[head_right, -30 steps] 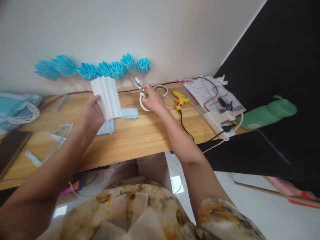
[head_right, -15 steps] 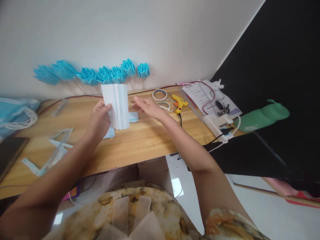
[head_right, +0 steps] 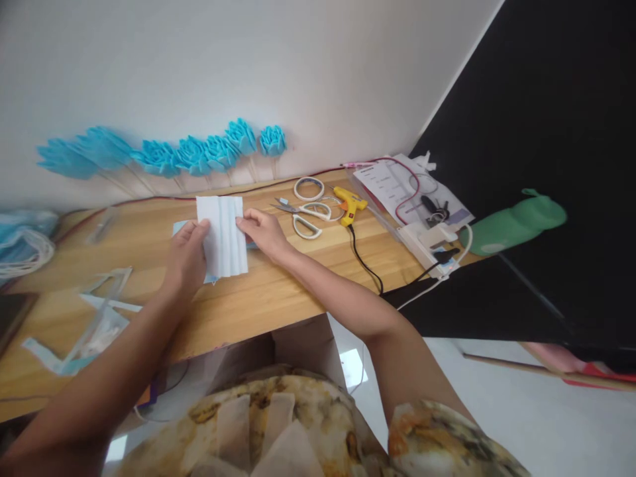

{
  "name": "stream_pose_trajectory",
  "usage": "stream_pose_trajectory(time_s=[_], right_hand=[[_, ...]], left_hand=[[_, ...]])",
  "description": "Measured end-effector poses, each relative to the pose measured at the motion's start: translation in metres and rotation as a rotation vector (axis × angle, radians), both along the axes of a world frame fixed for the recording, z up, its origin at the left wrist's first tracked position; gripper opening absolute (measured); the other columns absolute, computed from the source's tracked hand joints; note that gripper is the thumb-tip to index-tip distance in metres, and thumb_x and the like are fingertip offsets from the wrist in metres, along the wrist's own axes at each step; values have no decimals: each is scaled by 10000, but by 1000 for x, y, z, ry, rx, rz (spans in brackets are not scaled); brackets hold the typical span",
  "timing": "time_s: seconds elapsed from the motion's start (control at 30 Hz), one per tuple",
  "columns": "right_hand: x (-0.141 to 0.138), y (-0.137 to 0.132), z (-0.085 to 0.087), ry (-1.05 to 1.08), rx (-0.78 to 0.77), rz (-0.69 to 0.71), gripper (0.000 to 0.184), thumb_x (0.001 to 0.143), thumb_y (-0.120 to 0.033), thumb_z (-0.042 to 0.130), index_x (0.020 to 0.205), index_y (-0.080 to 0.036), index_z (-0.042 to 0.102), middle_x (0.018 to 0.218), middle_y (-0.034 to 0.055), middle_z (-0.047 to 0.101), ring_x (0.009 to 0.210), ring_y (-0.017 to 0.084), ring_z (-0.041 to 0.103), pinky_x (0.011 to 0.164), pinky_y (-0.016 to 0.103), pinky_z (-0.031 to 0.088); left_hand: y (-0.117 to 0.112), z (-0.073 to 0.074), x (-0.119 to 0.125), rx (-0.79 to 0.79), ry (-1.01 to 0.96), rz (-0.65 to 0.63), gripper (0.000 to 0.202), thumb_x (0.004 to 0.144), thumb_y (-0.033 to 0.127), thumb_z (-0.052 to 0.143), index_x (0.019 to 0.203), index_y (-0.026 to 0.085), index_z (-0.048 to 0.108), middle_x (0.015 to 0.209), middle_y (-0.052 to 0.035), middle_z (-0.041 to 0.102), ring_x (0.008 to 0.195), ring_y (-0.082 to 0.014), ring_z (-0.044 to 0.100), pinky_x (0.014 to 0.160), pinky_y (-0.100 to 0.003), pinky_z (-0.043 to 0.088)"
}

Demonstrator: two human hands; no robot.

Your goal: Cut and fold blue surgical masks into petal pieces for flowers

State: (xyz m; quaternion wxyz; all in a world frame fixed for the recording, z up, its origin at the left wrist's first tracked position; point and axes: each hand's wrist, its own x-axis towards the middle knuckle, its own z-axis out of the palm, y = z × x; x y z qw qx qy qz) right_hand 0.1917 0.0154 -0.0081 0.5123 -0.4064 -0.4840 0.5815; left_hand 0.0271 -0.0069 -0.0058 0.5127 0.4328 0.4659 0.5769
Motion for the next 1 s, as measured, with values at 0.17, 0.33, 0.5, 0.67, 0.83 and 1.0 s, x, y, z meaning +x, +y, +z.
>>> stream_pose_trajectory(time_s=[0.17,0.33,0.5,0.67,0.83,1.0], right_hand=[[4,-4,-8,-48,79,-80,281,817,-476,712,763,-226,596,634,-45,539,628,129,494,621,254,436],[27,11,-2,-245,174,-121,263,875,-481,637,801,-228,618,657,-30,581,641,150,555,657,279,467],[76,43,18,-852,351,-369,280,984,-350,499,1049,-196,724,963,66,737,921,220,658,880,336,472],[92,57,27,-1418,204,-239,327,1000,-302,492,1070,-118,752,1058,175,756,1022,294,674,921,401,471],[82,65,4,-1513,118,-260,339,1001,-355,536,1100,-109,749,1093,196,744,1064,331,679,926,440,487],[86,70,-10,-1450,109,-324,319,1029,-347,474,1127,-173,723,1063,141,746,1027,312,682,924,444,483]], left_hand=[[2,7,-1,9,113,154,255,851,408,735,760,204,612,691,34,603,599,-129,494,581,-247,392],[6,12,-5,64,86,215,213,851,368,709,762,204,607,707,24,605,621,-129,495,591,-236,388],[-6,20,-2,-38,44,-165,280,714,436,841,699,218,665,617,18,587,502,-116,433,471,-242,309],[-25,29,9,-123,217,-778,372,716,543,828,695,193,702,584,7,551,506,-108,413,467,-237,269],[-29,27,14,-172,284,-1004,389,801,523,755,785,148,656,685,18,572,607,-94,454,542,-201,326],[-28,22,14,-191,287,-1027,398,821,528,725,814,141,633,703,27,560,614,-84,445,552,-194,325]])
